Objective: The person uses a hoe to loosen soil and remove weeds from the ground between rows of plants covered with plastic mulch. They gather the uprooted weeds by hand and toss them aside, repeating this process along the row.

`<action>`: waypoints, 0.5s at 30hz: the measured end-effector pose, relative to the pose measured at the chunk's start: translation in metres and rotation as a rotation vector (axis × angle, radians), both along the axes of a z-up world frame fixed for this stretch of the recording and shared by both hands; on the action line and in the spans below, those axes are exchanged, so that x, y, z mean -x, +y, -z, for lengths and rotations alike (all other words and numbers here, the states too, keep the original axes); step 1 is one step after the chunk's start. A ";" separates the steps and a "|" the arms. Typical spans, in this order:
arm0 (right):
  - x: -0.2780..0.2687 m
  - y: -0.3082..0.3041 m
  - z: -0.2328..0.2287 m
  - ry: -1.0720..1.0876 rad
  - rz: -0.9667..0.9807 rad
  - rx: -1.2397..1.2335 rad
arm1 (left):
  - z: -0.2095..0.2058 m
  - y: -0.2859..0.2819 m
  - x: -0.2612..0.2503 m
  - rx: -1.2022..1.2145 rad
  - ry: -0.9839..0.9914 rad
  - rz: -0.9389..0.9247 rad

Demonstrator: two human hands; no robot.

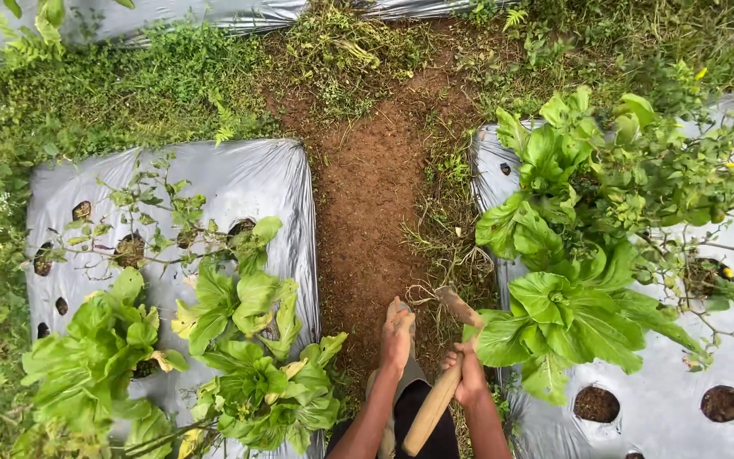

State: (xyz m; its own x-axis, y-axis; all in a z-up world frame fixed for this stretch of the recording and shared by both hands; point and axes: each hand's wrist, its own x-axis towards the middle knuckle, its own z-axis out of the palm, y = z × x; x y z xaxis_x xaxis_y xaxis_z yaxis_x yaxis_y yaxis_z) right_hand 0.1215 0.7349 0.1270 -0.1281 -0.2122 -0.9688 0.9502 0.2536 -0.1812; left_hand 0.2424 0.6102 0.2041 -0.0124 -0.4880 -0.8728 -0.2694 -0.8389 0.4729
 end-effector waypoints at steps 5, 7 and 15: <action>0.022 -0.065 0.017 -0.145 0.030 -0.055 | 0.033 -0.093 0.043 0.115 0.219 -0.187; 0.028 -0.100 0.002 -0.101 -0.006 -0.071 | 0.031 -0.129 0.056 0.115 0.243 -0.212; 0.062 -0.269 0.026 0.101 -0.145 -0.182 | 0.050 -0.302 0.089 0.167 0.165 -0.348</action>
